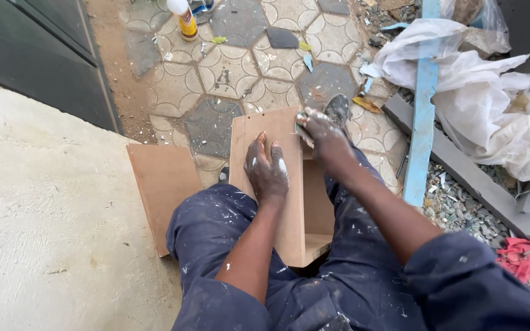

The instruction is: The person sits on the floor and sands a rectangular wooden board using a sanding block held in the right hand. They repeatedly rub the block across the surface and edges of the board, which rests on their lap, while debris and tools are visible on the surrounding tiled floor.

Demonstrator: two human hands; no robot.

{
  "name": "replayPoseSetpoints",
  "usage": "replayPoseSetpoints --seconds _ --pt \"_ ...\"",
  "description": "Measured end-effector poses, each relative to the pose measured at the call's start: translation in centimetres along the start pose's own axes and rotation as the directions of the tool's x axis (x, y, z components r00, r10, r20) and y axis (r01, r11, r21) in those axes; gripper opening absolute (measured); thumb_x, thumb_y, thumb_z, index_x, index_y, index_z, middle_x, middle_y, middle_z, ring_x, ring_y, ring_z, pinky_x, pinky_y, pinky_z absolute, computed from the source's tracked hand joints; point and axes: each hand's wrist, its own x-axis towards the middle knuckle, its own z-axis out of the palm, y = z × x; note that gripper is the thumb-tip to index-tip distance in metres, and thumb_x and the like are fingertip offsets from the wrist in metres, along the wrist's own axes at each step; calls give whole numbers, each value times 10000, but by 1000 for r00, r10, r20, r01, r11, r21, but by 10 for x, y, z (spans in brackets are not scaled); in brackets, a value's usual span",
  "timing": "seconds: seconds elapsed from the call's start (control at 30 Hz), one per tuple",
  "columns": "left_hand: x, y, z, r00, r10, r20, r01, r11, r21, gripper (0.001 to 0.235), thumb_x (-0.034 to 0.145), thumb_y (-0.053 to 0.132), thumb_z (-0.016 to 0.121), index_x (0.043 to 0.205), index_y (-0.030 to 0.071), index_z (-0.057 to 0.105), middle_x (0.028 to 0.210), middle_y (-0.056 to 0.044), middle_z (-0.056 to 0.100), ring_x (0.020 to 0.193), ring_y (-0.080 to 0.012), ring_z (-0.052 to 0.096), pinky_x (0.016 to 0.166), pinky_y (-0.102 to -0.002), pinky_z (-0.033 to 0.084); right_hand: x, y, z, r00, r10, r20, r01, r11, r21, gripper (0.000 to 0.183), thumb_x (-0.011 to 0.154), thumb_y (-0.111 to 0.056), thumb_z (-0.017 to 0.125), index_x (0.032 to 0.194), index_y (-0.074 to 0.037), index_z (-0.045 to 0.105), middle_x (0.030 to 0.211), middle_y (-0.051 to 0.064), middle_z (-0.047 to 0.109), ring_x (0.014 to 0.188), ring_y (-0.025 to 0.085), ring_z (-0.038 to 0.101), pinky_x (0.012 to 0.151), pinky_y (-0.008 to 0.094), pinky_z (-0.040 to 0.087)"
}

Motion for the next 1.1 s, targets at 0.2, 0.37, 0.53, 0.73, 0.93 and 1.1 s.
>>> replayPoseSetpoints --seconds 0.2,0.37,0.53,0.73,0.93,1.1 --pt "1 5 -2 998 -56 29 55 998 43 419 988 353 530 1287 77 630 1267 -133 673 1278 -318 595 1099 -470 399 -82 -79 -26 989 143 -24 -131 951 280 586 824 89 436 1382 -11 583 1386 263 593 1315 439 537 1151 505 395" --pt "2 11 -7 989 -104 104 97 993 66 469 968 360 530 1332 72 595 1321 -151 637 1326 -337 558 1111 -501 375 -70 -115 -62 933 345 107 -319 646 693 449 970 -62 490 1409 -23 575 1462 183 569 1394 350 484 1187 461 343" --pt "5 9 -8 981 -139 133 124 986 114 470 983 369 506 1352 86 575 1343 -138 619 1350 -324 537 1119 -499 367 -39 -93 -36 952 306 32 -241 678 694 430 998 -95 532 1400 57 550 1429 306 540 1392 459 444 1179 543 327" --pt "6 2 -6 984 -133 120 118 985 127 411 1026 315 447 1354 97 565 1321 -123 610 1318 -329 547 1097 -497 392 -3 -70 -6 935 337 -110 -165 689 706 385 1005 -137 636 1338 57 620 1367 275 590 1353 445 490 1188 509 321" --pt "11 6 -6 986 -124 113 106 982 155 394 1039 305 440 1358 104 557 1310 -110 606 1304 -322 556 1088 -490 401 -43 -98 -22 918 395 30 -286 607 741 395 1007 -119 612 1360 58 595 1440 278 551 1393 442 456 1191 514 307" --pt "10 0 -11 979 -148 140 123 977 175 395 1029 298 457 1373 119 533 1317 -101 585 1306 -331 542 1084 -504 402 -6 -78 -10 920 392 16 -260 577 774 383 1024 -139 611 1364 36 600 1437 259 556 1407 398 451 1214 481 297"
